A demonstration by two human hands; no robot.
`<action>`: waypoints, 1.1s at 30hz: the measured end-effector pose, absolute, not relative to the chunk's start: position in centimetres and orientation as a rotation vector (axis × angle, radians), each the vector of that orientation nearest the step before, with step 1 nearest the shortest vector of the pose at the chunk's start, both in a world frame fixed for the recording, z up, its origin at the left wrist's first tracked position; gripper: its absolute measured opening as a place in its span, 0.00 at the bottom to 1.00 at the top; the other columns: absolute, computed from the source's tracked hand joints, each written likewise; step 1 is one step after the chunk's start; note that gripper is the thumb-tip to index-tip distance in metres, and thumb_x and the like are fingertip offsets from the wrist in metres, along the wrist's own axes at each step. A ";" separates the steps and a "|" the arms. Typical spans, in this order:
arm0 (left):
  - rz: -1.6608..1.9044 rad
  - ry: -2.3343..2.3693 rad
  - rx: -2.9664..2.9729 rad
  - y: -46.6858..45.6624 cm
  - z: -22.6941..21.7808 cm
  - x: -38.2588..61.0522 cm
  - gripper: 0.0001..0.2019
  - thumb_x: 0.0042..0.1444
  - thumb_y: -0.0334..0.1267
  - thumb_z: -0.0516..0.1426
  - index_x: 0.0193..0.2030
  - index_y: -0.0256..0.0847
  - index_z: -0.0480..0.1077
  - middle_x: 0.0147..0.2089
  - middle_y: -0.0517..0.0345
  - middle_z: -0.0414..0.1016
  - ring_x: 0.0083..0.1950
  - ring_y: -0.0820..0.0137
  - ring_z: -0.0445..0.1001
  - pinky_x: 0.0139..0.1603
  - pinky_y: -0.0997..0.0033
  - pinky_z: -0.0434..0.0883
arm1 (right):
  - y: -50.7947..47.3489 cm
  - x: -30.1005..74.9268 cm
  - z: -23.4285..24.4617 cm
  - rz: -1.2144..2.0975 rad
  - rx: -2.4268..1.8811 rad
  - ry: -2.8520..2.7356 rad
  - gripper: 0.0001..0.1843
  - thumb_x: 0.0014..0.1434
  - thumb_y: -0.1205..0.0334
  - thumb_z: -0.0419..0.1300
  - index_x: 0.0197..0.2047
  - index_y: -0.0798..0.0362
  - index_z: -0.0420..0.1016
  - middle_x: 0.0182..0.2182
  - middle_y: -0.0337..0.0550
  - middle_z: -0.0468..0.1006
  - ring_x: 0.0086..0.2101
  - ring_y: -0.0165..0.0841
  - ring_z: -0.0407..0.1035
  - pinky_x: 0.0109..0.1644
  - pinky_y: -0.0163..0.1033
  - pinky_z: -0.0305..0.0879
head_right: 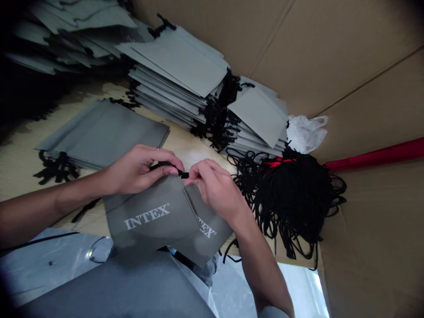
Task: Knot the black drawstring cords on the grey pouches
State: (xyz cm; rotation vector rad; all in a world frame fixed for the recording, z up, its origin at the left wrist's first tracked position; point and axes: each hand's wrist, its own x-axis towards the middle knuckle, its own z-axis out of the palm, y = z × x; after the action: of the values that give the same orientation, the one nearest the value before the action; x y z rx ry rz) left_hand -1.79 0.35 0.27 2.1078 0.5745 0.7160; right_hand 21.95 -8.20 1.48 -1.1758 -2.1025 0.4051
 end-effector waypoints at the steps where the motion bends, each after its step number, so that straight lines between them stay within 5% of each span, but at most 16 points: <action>1: 0.720 0.571 2.108 0.4 0.2 -1.8 0.09 0.71 0.39 0.60 0.47 0.42 0.83 0.41 0.59 0.88 0.37 0.72 0.82 0.40 0.73 0.72 | -8.2 21.9 1.6 0.405 -1.169 -2.105 0.12 0.69 0.77 0.58 0.41 0.49 0.70 0.36 0.37 0.79 0.38 0.30 0.75 0.44 0.36 0.72; 7: 0.738 0.563 2.067 0.6 0.3 -1.9 0.07 0.71 0.39 0.62 0.47 0.42 0.83 0.43 0.60 0.86 0.40 0.73 0.81 0.42 0.74 0.72 | -8.3 22.8 2.6 0.646 -1.244 -2.004 0.08 0.72 0.71 0.60 0.48 0.47 0.70 0.40 0.39 0.77 0.39 0.33 0.74 0.45 0.39 0.71; 12: 0.741 0.560 1.945 0.3 0.3 -1.6 0.05 0.68 0.39 0.64 0.47 0.41 0.81 0.43 0.59 0.83 0.43 0.73 0.80 0.45 0.75 0.74 | -8.4 22.7 2.6 0.823 -1.271 -1.894 0.17 0.69 0.64 0.65 0.59 0.47 0.69 0.43 0.41 0.74 0.40 0.35 0.72 0.45 0.41 0.70; 15: 0.743 0.554 1.786 0.0 0.2 -1.3 0.07 0.65 0.37 0.67 0.45 0.39 0.74 0.41 0.60 0.81 0.41 0.74 0.80 0.44 0.77 0.75 | -8.3 21.8 2.1 0.732 -1.241 -1.946 0.22 0.64 0.60 0.73 0.57 0.47 0.73 0.43 0.40 0.78 0.40 0.35 0.74 0.46 0.40 0.71; 18: 0.752 0.507 1.733 -0.2 0.1 -1.1 0.08 0.65 0.35 0.66 0.44 0.38 0.72 0.40 0.61 0.81 0.42 0.75 0.81 0.46 0.79 0.75 | -8.1 21.1 1.6 0.636 -1.201 -1.992 0.13 0.67 0.61 0.71 0.53 0.48 0.77 0.43 0.40 0.83 0.41 0.34 0.77 0.48 0.39 0.73; 25: 0.526 0.560 2.037 0.2 0.7 -1.8 0.10 0.70 0.40 0.60 0.51 0.41 0.80 0.44 0.58 0.85 0.42 0.72 0.82 0.41 0.77 0.74 | -8.1 21.1 1.5 0.569 -1.239 -1.931 0.05 0.68 0.62 0.70 0.46 0.49 0.79 0.40 0.38 0.86 0.38 0.31 0.79 0.46 0.36 0.75; 33: 0.367 0.528 2.096 -0.3 0.9 -1.5 0.08 0.67 0.36 0.56 0.43 0.39 0.76 0.28 0.64 0.73 0.27 0.77 0.68 0.30 0.77 0.63 | -8.6 20.2 1.8 0.639 -1.198 -1.923 0.07 0.69 0.64 0.69 0.50 0.48 0.84 0.43 0.39 0.88 0.41 0.32 0.82 0.48 0.37 0.76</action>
State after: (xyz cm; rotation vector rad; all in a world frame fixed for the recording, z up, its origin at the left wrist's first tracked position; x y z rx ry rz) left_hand -1.49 -0.34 0.92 2.0957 0.5280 0.3671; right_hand 20.23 -8.56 1.83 -1.1977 -1.9228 0.6393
